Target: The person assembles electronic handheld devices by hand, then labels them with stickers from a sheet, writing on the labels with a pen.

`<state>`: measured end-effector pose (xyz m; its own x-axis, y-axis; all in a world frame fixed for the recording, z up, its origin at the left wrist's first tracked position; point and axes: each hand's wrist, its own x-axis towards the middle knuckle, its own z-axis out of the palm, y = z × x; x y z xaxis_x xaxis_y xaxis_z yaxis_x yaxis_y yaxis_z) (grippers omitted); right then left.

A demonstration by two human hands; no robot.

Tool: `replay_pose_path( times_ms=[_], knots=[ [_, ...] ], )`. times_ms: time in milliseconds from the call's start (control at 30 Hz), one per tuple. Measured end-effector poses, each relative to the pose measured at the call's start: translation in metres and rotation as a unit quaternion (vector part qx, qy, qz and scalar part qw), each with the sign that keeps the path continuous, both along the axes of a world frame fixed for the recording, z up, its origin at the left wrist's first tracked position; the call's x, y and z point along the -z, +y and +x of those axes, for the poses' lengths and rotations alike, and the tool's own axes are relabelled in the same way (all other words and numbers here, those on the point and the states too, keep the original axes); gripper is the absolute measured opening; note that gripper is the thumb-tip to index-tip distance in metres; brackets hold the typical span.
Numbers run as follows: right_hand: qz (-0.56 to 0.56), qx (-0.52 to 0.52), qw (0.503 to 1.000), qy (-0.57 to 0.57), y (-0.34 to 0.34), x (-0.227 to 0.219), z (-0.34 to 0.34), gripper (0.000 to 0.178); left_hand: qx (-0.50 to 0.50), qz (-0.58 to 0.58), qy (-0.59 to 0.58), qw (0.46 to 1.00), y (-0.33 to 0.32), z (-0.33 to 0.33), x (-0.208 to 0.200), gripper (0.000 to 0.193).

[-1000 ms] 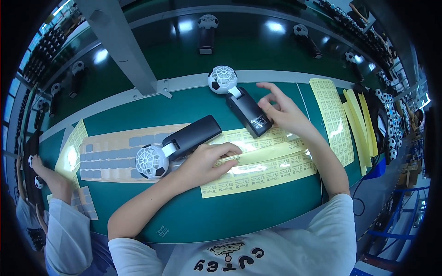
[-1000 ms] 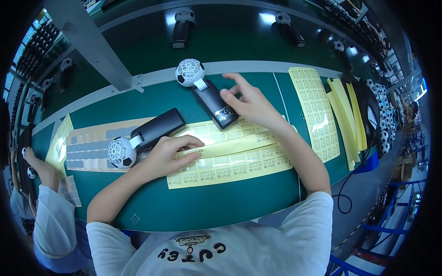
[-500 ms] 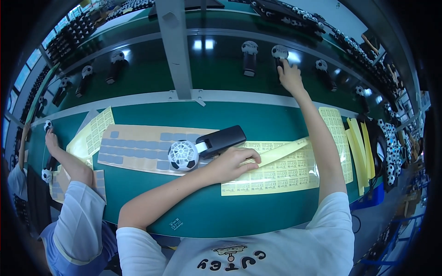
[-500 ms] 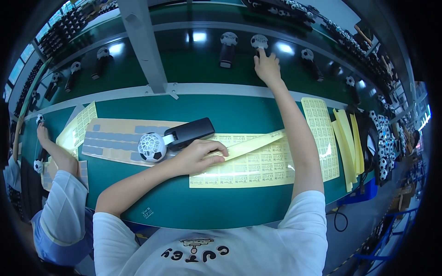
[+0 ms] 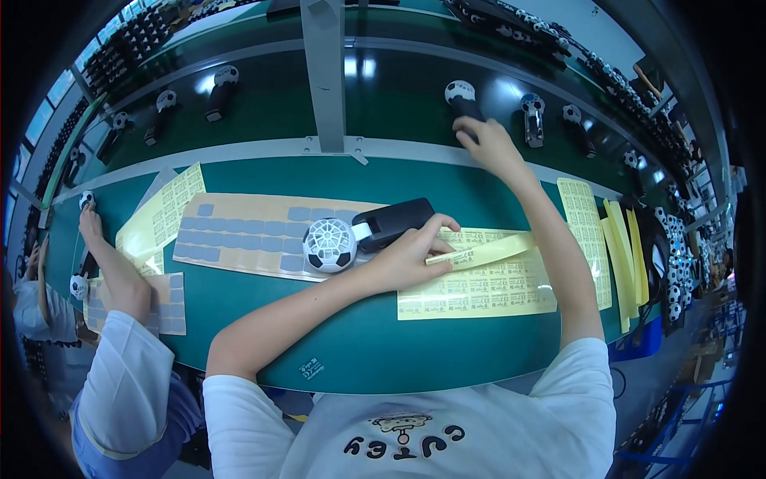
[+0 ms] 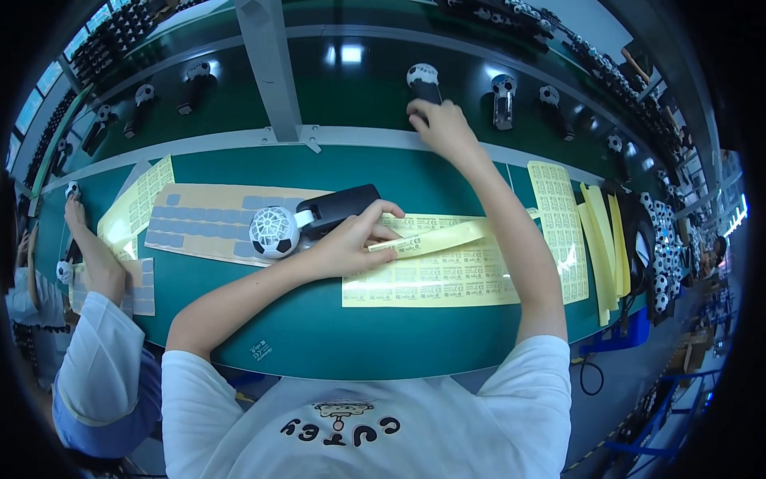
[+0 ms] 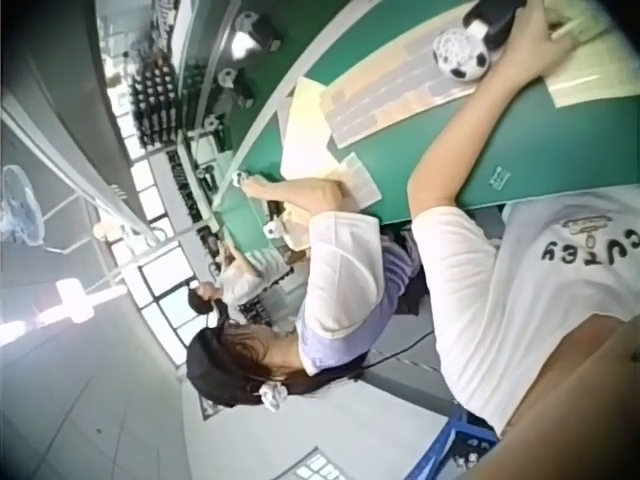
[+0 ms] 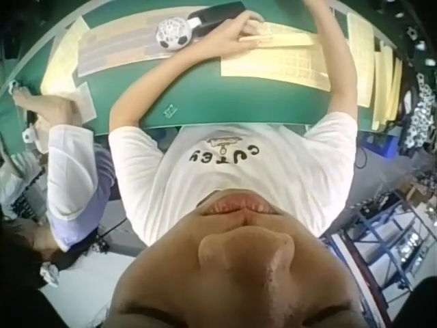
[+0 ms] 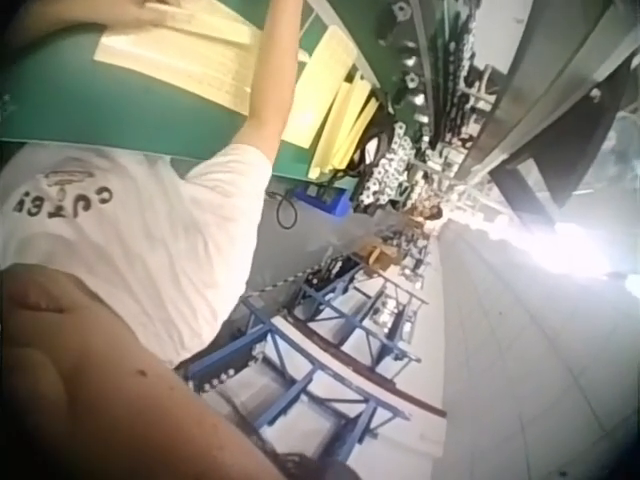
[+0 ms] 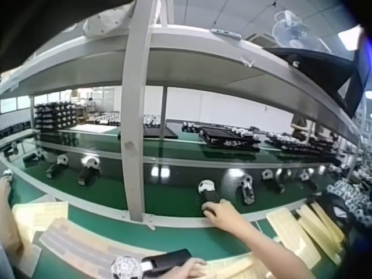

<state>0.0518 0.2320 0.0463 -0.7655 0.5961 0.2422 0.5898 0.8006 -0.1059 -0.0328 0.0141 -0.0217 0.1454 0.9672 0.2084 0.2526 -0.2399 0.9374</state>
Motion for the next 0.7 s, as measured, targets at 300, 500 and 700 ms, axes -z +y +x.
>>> replay_pose_path(
  times_ms=[300,500,700],
  knots=[
    [-0.012,0.019,0.999,-0.041,-0.107,0.012,0.089,0.024,0.011,0.017,0.014,1.000,-0.002,0.004,-0.006,0.047],
    [0.038,-0.127,0.986,0.097,-0.141,0.008,0.103,0.021,0.009,0.026,0.012,1.000,-0.004,0.003,-0.007,0.049],
    [-0.228,-0.098,0.960,0.130,-0.146,0.021,0.107,0.023,0.008,0.046,0.016,0.999,-0.005,0.004,-0.005,0.047]
  ],
)
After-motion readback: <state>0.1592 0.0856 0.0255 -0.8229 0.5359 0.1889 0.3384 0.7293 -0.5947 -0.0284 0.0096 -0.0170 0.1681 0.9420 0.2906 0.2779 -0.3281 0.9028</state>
